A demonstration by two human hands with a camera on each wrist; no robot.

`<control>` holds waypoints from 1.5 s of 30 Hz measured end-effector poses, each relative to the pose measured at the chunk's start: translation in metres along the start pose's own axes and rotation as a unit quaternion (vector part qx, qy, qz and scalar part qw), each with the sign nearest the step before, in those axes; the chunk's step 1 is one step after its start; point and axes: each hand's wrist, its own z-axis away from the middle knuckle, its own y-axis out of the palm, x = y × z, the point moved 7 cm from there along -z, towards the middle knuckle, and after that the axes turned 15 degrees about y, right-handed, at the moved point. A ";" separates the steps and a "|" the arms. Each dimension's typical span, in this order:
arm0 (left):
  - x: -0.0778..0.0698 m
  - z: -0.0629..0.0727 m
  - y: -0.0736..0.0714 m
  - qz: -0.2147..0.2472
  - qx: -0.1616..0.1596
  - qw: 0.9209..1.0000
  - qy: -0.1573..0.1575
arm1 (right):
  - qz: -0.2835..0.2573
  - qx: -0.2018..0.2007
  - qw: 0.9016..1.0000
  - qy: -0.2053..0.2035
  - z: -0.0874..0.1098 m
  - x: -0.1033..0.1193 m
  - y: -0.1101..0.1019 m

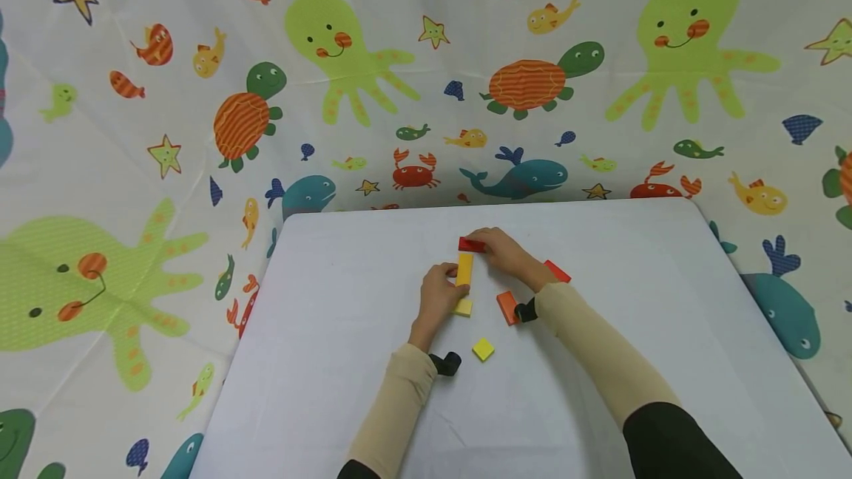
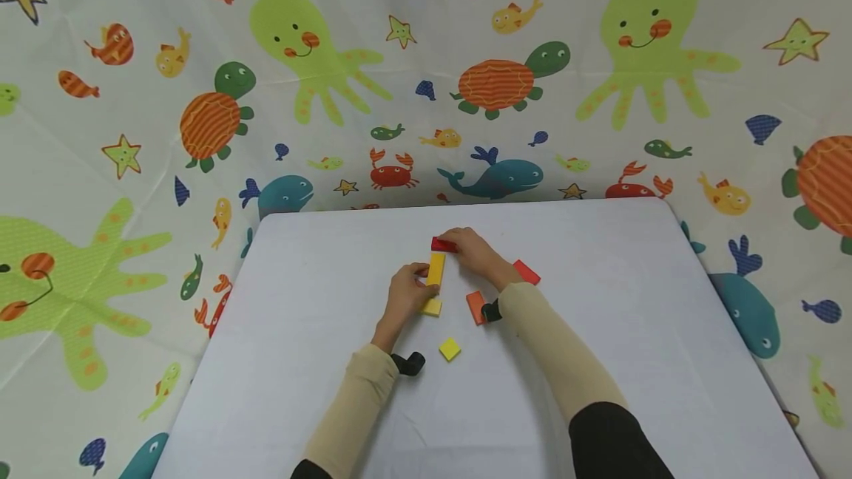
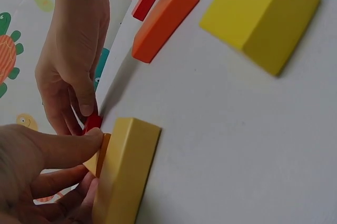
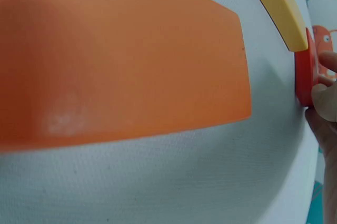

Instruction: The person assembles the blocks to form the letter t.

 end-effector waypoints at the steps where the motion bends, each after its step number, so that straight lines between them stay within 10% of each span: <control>1: -0.001 0.000 0.001 0.002 0.001 1.000 0.000 | -0.003 -0.004 1.000 0.002 -0.001 -0.001 0.000; 45: -0.019 -0.003 0.020 -0.002 -0.014 1.000 0.015 | -0.031 -0.016 0.999 -0.026 -0.003 0.001 -0.004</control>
